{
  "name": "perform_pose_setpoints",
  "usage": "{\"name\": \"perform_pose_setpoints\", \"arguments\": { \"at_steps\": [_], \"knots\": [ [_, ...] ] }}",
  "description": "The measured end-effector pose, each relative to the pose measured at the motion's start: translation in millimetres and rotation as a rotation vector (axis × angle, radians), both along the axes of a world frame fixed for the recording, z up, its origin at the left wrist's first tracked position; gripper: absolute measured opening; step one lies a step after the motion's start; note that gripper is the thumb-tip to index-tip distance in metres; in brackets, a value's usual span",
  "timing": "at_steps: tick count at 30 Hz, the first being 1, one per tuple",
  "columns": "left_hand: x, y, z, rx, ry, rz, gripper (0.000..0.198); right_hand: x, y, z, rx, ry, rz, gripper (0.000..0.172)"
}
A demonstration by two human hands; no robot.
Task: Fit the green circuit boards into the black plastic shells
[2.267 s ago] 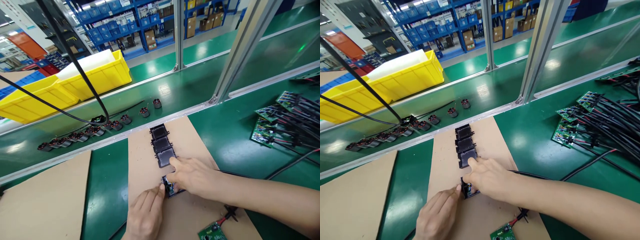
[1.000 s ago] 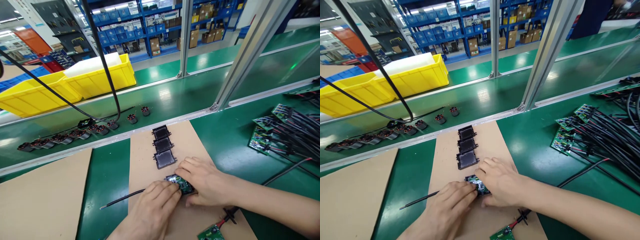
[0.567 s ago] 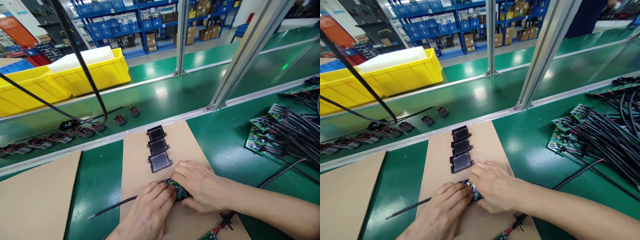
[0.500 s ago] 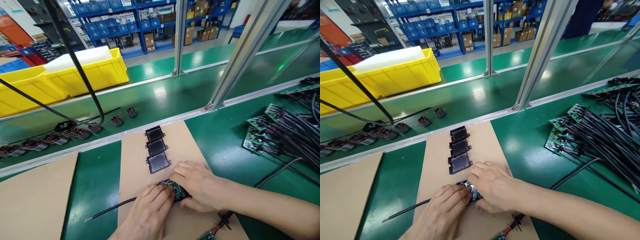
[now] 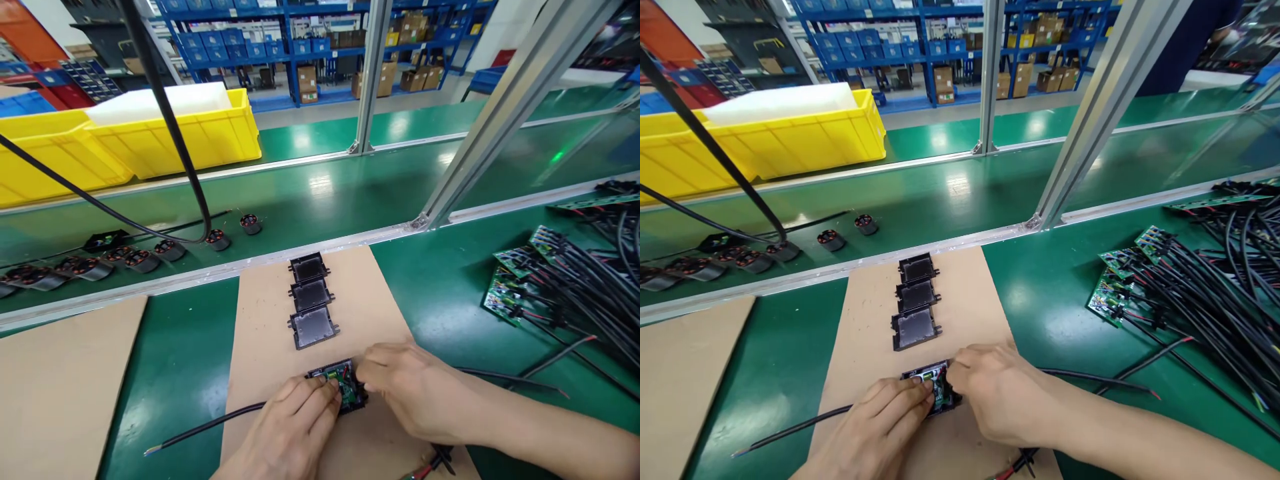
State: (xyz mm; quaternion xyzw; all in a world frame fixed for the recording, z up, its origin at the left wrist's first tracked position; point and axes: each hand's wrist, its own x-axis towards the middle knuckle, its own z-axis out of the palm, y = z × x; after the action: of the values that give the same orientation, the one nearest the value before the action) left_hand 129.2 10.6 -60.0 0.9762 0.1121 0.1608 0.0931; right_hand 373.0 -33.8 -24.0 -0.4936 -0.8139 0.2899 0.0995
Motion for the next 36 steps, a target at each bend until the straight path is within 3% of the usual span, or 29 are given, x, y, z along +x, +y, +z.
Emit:
{"name": "perform_pose_setpoints", "arguments": {
  "at_steps": [7, 13, 18, 23, 30, 36],
  "knots": [
    [4.7, -4.4, 0.6, 0.014, 0.174, 0.065, 0.056, 0.3, 10.3, 3.9, 0.055, -0.108, 0.092, 0.021],
    [12.9, -8.0, 5.5, 0.092, 0.327, 0.027, 0.050, -10.5, 16.5, 4.7, 0.082, -0.253, 0.163, 0.019],
    [15.3, -13.9, 4.1, 0.145, 0.394, 0.053, 0.059, -14.4, 16.3, 0.1, 0.092, -0.344, 0.163, 0.021],
    [11.5, -14.8, 4.7, 0.119, 0.369, 0.124, 0.068, -1.2, 5.7, -6.0, 0.157, -0.255, 0.004, 0.012],
    [18.0, -19.2, -2.2, 0.174, 0.321, 0.147, 0.061, 2.4, -6.3, -30.7, 0.390, -0.181, 0.127, 0.015],
    [22.9, -18.9, 9.8, 0.100, 0.314, 0.161, 0.057, 3.4, -0.2, -36.5, 0.385, -0.116, 0.161, 0.015]
  ]
}}
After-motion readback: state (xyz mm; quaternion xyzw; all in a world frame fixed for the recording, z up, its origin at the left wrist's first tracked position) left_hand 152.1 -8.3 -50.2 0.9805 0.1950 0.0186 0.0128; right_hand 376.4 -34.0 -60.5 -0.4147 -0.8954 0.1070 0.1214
